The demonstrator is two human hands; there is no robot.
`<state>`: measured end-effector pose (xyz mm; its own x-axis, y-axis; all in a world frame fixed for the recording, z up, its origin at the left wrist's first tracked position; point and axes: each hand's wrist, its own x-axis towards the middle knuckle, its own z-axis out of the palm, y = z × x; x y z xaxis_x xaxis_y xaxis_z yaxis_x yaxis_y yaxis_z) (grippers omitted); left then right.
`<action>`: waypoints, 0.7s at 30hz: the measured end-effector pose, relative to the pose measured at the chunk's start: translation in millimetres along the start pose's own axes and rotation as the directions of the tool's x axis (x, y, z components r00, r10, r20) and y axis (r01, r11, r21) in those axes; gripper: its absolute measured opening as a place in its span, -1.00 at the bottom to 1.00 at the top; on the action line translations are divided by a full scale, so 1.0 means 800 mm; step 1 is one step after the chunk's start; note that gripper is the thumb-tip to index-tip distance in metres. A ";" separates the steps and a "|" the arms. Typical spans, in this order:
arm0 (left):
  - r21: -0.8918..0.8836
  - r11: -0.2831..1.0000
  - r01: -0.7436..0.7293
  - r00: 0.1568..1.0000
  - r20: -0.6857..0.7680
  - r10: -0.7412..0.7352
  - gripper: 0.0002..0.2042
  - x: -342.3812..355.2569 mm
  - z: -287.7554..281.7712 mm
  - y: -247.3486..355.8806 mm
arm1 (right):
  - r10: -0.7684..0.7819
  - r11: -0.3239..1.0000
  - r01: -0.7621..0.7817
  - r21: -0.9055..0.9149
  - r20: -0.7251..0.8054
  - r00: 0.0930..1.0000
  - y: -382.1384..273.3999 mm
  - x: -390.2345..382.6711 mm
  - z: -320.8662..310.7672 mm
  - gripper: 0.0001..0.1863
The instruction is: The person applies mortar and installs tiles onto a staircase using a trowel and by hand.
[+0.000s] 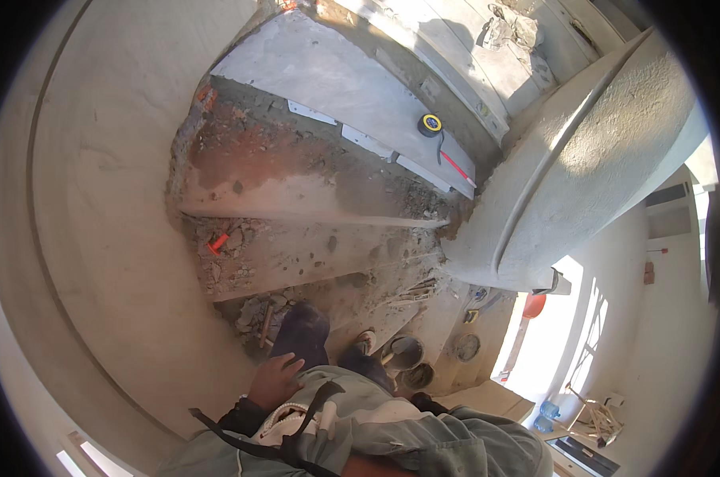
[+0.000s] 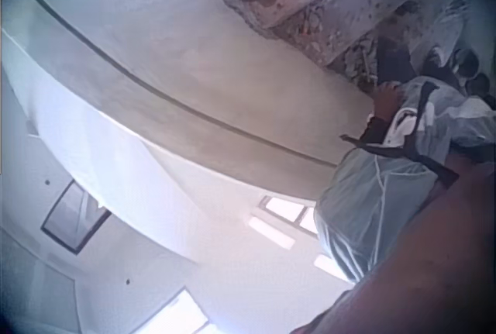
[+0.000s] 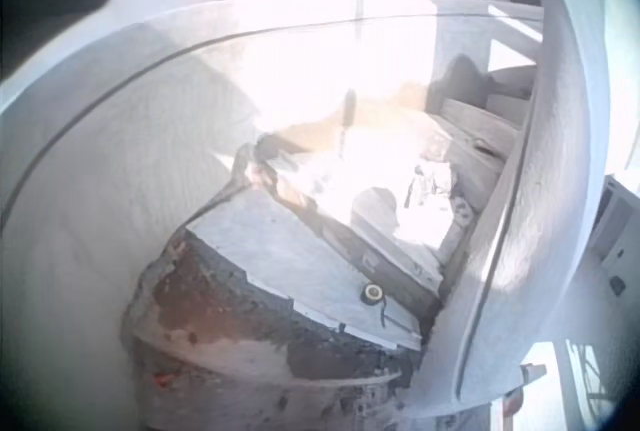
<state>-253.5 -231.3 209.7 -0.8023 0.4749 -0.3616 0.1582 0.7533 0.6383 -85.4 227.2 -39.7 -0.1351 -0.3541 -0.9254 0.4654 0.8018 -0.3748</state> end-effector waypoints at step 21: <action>-0.212 0.946 0.244 0.955 0.223 -0.196 -0.60 0.122 -0.191 -0.055 | -0.149 0.967 0.247 0.066 -0.639 0.754 -0.365 -0.309 -0.149 -0.75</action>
<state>-426.7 -287.4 249.7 -0.6688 0.4071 -0.6221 -0.1679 0.7324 0.6598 -292.1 137.9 291.8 -0.7305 -0.0791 -0.6784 0.4740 0.6563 -0.5870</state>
